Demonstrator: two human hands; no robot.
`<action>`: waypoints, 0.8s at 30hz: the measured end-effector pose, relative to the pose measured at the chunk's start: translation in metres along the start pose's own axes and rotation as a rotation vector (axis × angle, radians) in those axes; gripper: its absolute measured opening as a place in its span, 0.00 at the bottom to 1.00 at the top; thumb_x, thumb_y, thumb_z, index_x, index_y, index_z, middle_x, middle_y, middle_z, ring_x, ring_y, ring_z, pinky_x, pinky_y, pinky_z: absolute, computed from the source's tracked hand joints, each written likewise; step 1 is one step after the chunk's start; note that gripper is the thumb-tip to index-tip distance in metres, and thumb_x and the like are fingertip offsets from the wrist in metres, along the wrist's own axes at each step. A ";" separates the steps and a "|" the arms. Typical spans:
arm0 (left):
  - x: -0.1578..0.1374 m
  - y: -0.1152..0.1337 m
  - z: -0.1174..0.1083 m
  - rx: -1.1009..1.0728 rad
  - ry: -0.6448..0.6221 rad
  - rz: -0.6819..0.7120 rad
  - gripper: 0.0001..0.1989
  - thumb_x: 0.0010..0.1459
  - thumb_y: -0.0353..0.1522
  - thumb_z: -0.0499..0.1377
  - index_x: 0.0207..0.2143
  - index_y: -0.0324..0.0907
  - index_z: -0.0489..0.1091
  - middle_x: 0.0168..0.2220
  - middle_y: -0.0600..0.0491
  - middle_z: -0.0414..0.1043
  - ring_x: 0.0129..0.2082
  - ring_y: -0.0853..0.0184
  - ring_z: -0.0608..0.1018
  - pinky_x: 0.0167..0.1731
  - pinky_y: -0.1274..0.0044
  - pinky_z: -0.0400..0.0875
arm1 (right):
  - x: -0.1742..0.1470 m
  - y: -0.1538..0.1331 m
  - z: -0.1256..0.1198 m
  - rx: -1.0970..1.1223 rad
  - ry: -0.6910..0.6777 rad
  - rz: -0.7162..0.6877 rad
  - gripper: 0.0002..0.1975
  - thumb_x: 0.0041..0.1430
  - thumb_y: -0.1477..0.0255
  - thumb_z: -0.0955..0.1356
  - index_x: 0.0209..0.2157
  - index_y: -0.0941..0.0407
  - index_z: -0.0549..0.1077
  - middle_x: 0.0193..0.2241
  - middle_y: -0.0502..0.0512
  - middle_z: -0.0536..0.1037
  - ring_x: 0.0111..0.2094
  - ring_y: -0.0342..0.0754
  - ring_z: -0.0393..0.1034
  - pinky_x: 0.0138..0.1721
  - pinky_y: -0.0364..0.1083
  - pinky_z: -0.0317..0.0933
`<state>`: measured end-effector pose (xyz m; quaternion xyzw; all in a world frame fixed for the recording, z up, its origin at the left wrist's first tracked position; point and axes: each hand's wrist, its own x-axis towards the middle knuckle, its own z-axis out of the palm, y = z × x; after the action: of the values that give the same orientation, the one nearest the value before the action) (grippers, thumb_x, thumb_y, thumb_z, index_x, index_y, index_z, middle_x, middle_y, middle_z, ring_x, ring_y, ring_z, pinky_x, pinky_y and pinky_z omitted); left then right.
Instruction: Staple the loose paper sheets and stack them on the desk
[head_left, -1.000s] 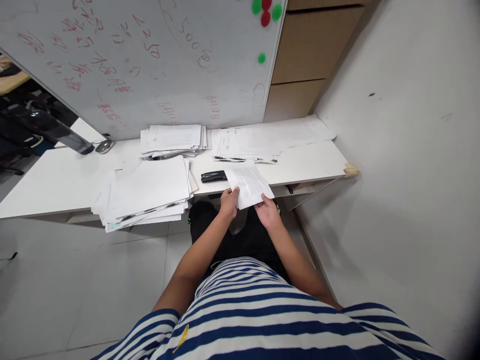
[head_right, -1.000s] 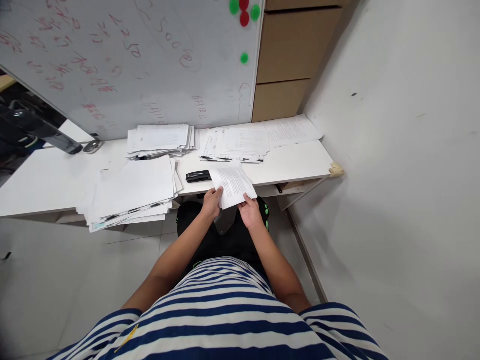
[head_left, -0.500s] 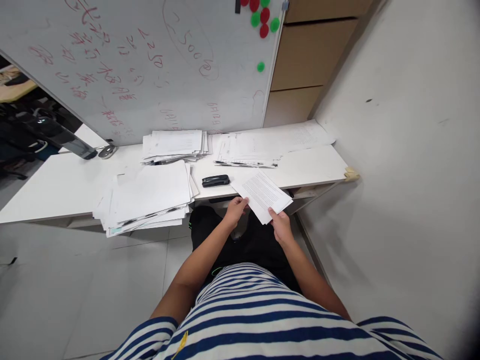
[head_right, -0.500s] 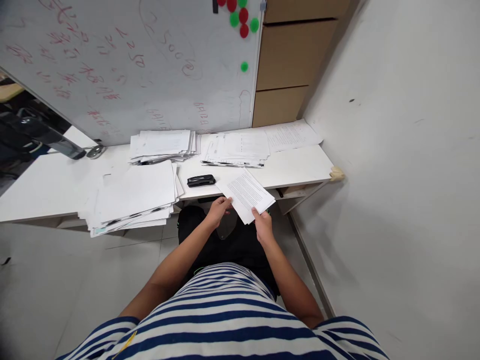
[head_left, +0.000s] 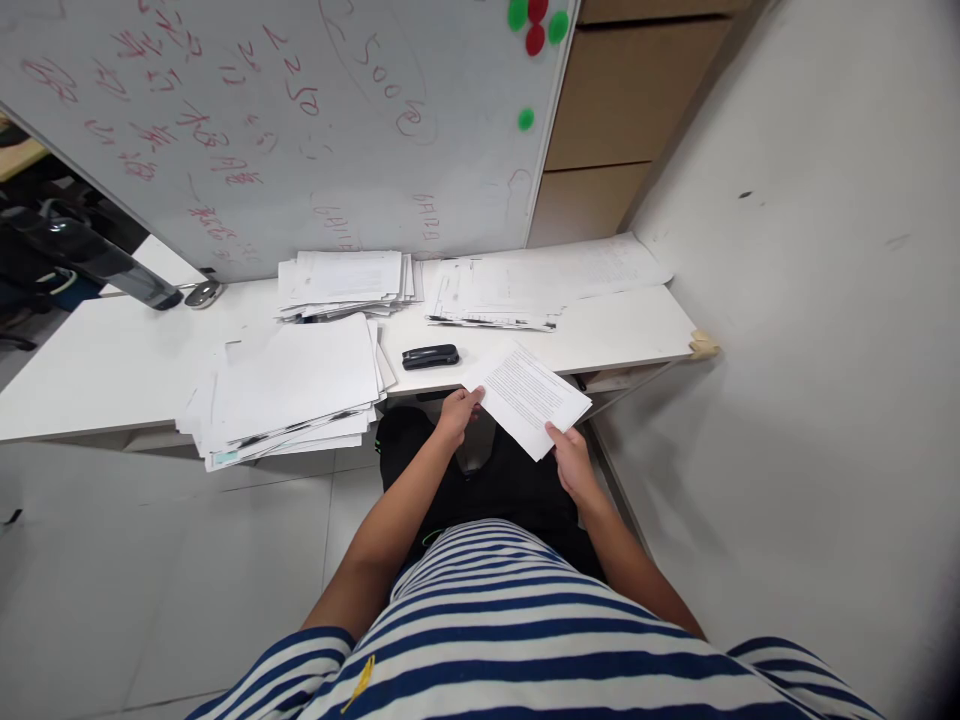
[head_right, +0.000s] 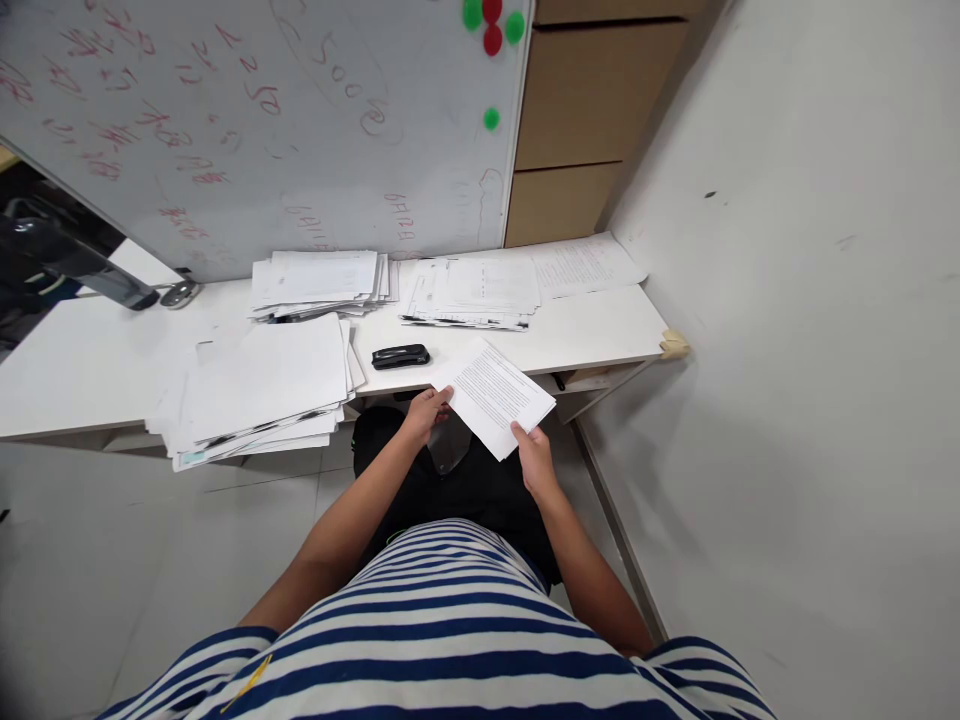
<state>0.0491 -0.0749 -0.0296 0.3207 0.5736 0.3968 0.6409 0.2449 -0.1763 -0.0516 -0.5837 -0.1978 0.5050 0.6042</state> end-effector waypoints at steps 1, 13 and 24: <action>0.000 -0.002 -0.001 0.005 0.003 0.003 0.28 0.39 0.52 0.71 0.23 0.42 0.62 0.24 0.56 0.69 0.27 0.71 0.72 0.27 0.79 0.63 | -0.001 -0.001 0.000 0.005 0.002 0.002 0.22 0.47 0.62 0.77 0.44 0.55 0.79 0.48 0.56 0.82 0.55 0.58 0.74 0.63 0.60 0.62; -0.005 -0.007 -0.006 0.013 -0.013 -0.003 0.28 0.38 0.54 0.72 0.27 0.39 0.72 0.28 0.52 0.74 0.29 0.70 0.73 0.29 0.77 0.62 | 0.001 -0.004 -0.001 0.053 -0.002 -0.024 0.24 0.47 0.62 0.78 0.46 0.55 0.79 0.50 0.55 0.81 0.55 0.58 0.74 0.63 0.58 0.63; -0.008 -0.008 -0.006 -0.019 -0.019 -0.010 0.26 0.39 0.50 0.73 0.29 0.38 0.75 0.28 0.52 0.75 0.27 0.71 0.72 0.28 0.77 0.63 | 0.006 -0.006 -0.002 0.088 -0.003 -0.077 0.24 0.45 0.62 0.79 0.45 0.55 0.79 0.48 0.56 0.82 0.52 0.55 0.76 0.63 0.58 0.63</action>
<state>0.0439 -0.0859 -0.0337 0.3155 0.5653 0.3959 0.6513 0.2517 -0.1712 -0.0486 -0.5476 -0.1986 0.4907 0.6480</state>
